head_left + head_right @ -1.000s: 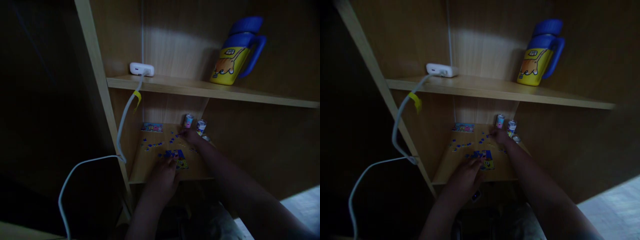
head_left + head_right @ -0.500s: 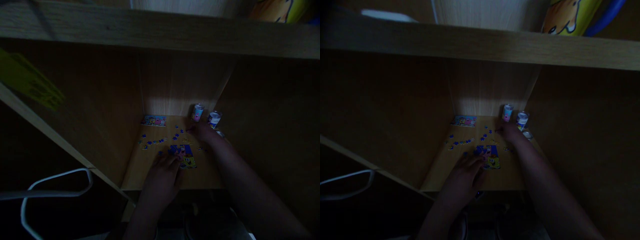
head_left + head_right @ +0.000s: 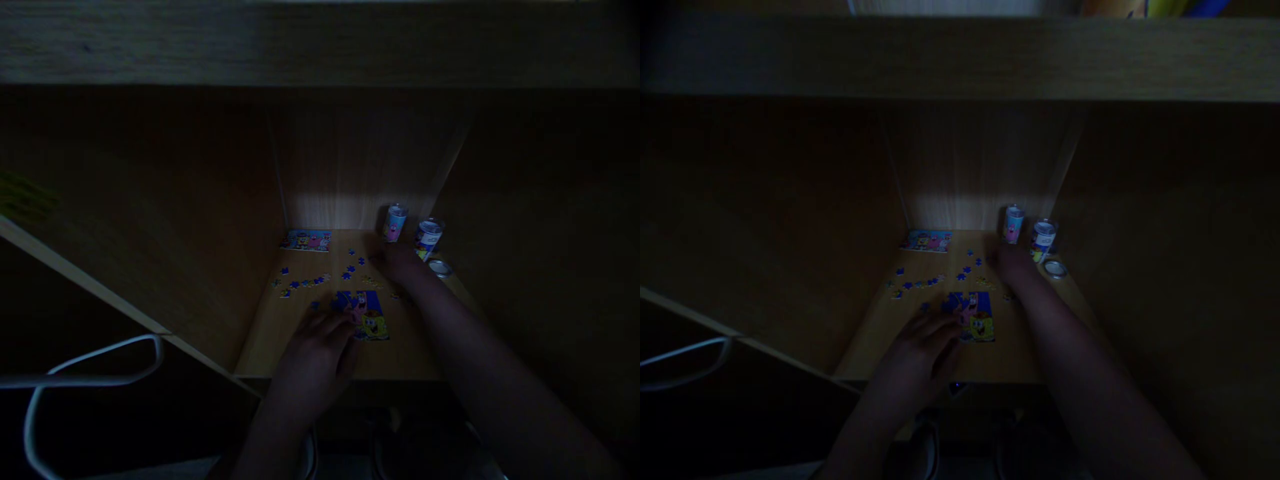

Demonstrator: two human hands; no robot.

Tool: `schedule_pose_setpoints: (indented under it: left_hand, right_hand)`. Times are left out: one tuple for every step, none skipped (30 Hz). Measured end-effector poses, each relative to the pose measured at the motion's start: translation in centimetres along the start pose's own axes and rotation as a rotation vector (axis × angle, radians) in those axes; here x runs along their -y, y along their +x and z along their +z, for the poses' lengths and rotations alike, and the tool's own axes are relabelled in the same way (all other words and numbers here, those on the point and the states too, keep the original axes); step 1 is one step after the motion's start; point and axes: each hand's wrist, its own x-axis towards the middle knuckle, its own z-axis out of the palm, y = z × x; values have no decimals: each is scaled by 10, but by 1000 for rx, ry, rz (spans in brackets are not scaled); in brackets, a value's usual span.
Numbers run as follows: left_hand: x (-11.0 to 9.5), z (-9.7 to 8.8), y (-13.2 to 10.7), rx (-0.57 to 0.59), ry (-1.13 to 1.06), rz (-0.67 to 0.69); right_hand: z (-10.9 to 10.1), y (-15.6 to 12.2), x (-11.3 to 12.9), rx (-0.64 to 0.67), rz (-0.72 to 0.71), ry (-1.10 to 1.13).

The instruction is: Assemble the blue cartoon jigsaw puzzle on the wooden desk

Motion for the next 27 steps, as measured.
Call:
schedule_pose_setpoints:
  left_hand:
    - [0, 0, 0, -3, -2, 6]
    - [0, 1, 1, -7, -5, 13]
    - [0, 0, 1, -9, -7, 20]
    - [0, 0, 1, -10, -8, 25]
    - [0, 0, 1, -11, -10, 28]
    - [0, 0, 1, -13, -13, 31]
    - [0, 0, 1, -14, -16, 30]
    - [0, 0, 1, -16, -21, 29]
    - [1, 0, 1, -18, -26, 28]
    - [1, 0, 1, -21, -30, 28]
    - [1, 0, 1, -25, -33, 29]
    - [2, 1, 1, -28, -37, 30]
    - [2, 1, 1, -28, -41, 31]
    - [2, 1, 1, -28, -45, 33]
    - [2, 1, 1, -26, -48, 34]
    - [2, 1, 1, -23, -50, 35]
    - [1, 1, 1, -22, -50, 35]
    - [1, 0, 1, -22, -50, 35]
    - [1, 0, 1, -23, -49, 35]
    - [1, 0, 1, -23, -49, 35]
    - [1, 0, 1, -21, -49, 35]
    - [1, 0, 1, -18, -50, 35]
    - [1, 1, 1, -15, -50, 34]
    - [2, 1, 1, -12, -51, 31]
    - [2, 1, 1, -8, -52, 26]
    - [2, 2, 1, -2, -55, 21]
    - [2, 2, 1, 4, -58, 17]
  right_hand:
    - [0, 0, 1, -3, 9, -7]
    - [0, 1, 1, -11, 11, -11]
    - [1, 2, 1, -29, 7, -11]
    - [2, 3, 1, -52, -1, -5]
    - [4, 5, 1, -76, -15, 8]
    - [5, 6, 0, -99, -34, 30]
    - [7, 7, 0, -120, -58, 58]
    - [8, 9, -1, -135, -84, 86]
    - [10, 10, -1, -144, -114, 111]
    - [12, 10, -1, -148, -149, 128]
    - [13, 11, 0, -153, -187, 139]
    - [15, 11, 0, -157, -223, 144]
    - [16, 11, 0, -160, -251, 144]
    - [17, 11, 0, -165, -272, 142]
    - [17, 11, 0, -169, -287, 138]
    - [18, 12, -1, -170, -295, 134]
    - [18, 12, -1, -164, -296, 132]
    - [19, 12, -2, -152, -294, 135]
    - [19, 13, -3, -135, -291, 147]
    - [20, 13, -3, -116, -286, 166]
    - [20, 14, -4, -102, -281, 186]
    - [21, 14, -4, -98, -280, 203]
    - [22, 15, -5, -98, -283, 217]
    - [22, 15, -5, -102, -285, 229]
    - [23, 16, -6, -106, -283, 245]
    - [23, 16, -6, -111, -272, 274]
    - [22, 16, -7, -115, -259, 319]
